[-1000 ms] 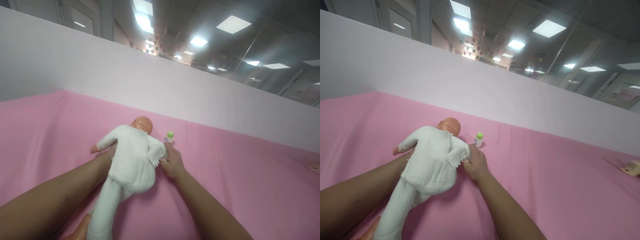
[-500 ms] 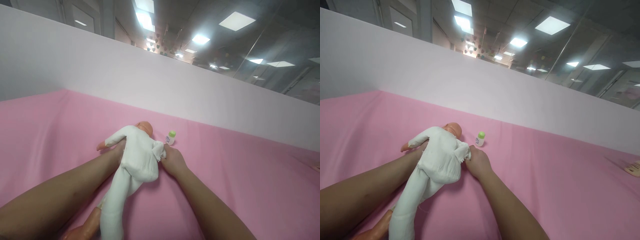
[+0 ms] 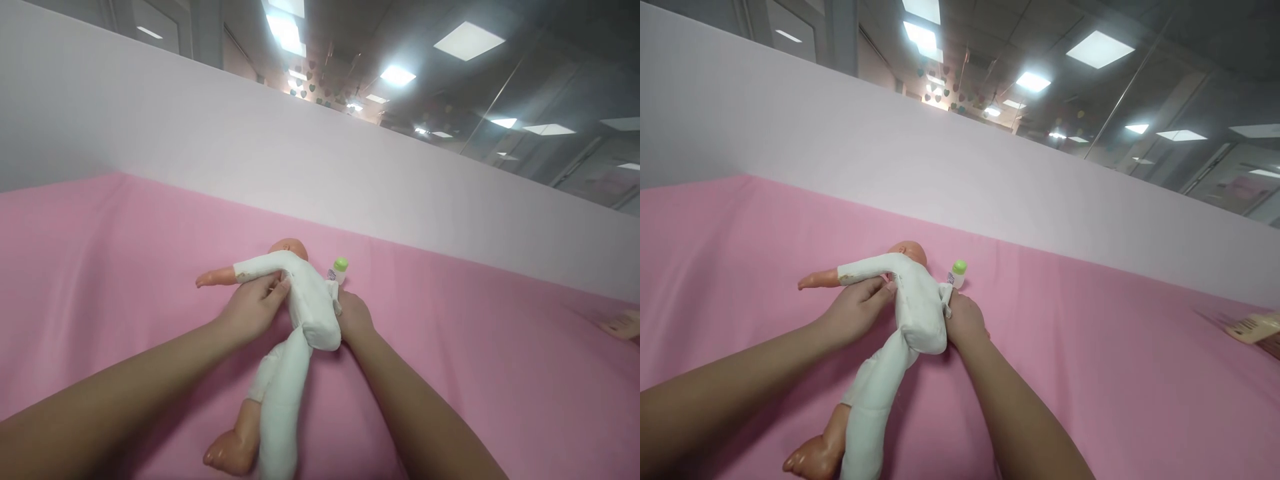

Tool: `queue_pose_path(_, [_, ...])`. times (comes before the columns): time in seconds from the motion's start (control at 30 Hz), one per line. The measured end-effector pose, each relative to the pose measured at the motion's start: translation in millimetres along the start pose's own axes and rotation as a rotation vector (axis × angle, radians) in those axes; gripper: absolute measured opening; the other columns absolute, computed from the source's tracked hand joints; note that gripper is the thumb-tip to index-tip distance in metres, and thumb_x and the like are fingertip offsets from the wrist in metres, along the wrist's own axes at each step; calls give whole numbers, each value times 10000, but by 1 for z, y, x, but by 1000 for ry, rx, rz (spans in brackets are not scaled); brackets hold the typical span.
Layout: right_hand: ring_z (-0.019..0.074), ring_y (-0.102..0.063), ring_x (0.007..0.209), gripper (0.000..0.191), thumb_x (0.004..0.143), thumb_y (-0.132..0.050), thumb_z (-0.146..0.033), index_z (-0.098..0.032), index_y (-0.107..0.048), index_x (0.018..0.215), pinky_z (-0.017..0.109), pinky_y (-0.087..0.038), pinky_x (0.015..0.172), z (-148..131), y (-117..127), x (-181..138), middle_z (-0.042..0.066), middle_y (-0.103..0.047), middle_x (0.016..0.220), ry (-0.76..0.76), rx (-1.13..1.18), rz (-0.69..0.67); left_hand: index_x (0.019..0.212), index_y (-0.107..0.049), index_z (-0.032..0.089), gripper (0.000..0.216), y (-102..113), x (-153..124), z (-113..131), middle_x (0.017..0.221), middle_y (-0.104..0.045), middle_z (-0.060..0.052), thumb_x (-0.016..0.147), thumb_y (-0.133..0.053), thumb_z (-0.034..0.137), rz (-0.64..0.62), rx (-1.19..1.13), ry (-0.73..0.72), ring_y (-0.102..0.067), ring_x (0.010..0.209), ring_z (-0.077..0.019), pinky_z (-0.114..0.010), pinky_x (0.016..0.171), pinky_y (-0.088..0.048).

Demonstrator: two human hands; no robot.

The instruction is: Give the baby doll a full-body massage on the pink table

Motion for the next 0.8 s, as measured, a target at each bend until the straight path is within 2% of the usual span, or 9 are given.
queue_pose_path(0.1, [287, -676, 813, 292, 911, -559, -443, -214, -604, 1086, 341, -412, 665, 0, -3, 0, 109, -726, 926, -7, 18, -1, 1275, -592, 212, 556, 1, -10, 15, 1268, -665, -116, 942, -470, 641, -5, 6, -110, -635, 1153, -332, -465, 891, -542])
queue_pose_path(0.17, [289, -675, 816, 307, 904, -574, -451, -215, -603, 1099, 347, -423, 671, 0, -3, -1, 113, -722, 938, -20, 31, -8, 1483, -454, 260, 737, -3, -15, 22, 1529, -471, -137, 880, -564, 669, -56, 63, -166, -493, 1362, -377, -494, 990, -507])
queue_pose_path(0.23, [290, -674, 831, 323, 923, -552, -457, -205, -602, 1119, 350, -431, 679, -1, -2, -3, 126, -717, 955, -32, 44, -9, 1567, -364, 315, 912, -8, -17, 22, 1649, -275, -144, 798, -629, 728, -156, 176, -140, -352, 1461, -434, -541, 1043, -467])
queue_pose_path(0.3, [291, -672, 862, 344, 949, -520, -461, -193, -598, 1151, 355, -441, 702, -2, -1, -4, 139, -710, 983, -29, 54, 1, 1599, -301, 333, 1045, -9, -15, 18, 1680, -183, -157, 724, -664, 775, -236, 284, -76, -248, 1503, -460, -577, 1088, -416])
queue_pose_path(0.43, [301, -656, 933, 363, 977, -475, -424, -178, -585, 1220, 380, -459, 761, -2, 1, -4, 156, -690, 1083, 1, 42, 48, 1643, -142, 263, 1209, 1, 0, 0, 1696, -123, -167, 690, -666, 791, -319, 410, -9, -102, 1547, -422, -567, 1187, -283])
queue_pose_path(0.53, [329, -615, 1080, 392, 978, -459, -327, -181, -557, 1328, 442, -451, 897, -4, 0, -2, 172, -653, 1236, 31, 0, 106, 1646, -117, 232, 1193, 12, 12, -20, 1702, -66, -165, 726, -609, 810, -356, 443, 18, -99, 1549, -412, -550, 1190, -282])
queue_pose_path(0.67, [360, -440, 1351, 457, 967, -475, -268, -209, -532, 1416, 517, -333, 1102, -12, 3, -7, 145, -509, 1492, 113, 13, 267, 1647, -107, 208, 1124, 18, 21, -42, 1684, -171, -174, 791, -555, 783, -392, 496, -8, -182, 1533, -416, -530, 1165, -328])
queue_pose_path(0.73, [334, -449, 1353, 427, 978, -461, -263, -212, -561, 1390, 501, -331, 1123, -16, 6, -14, 126, -532, 1477, 187, 100, 283, 1646, -119, 205, 1075, 18, 23, -49, 1676, -199, -182, 819, -545, 743, -376, 584, -25, -211, 1524, -428, -547, 1156, -329])
queue_pose_path(0.8, [300, -520, 1291, 426, 997, -448, -301, -212, -547, 1401, 468, -387, 1096, -20, 7, -22, 109, -593, 1411, 262, 247, 219, 1644, -140, 190, 1050, 17, 24, -52, 1670, -214, -194, 827, -541, 715, -353, 674, -34, -231, 1514, -443, -567, 1148, -327])
Point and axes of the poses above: each hand's wrist, its own x-axis towards the middle knuckle, its own y-axis out of the back of the hand, z = x × y, the point moved 4 cm from there along x, towards the middle knuckle
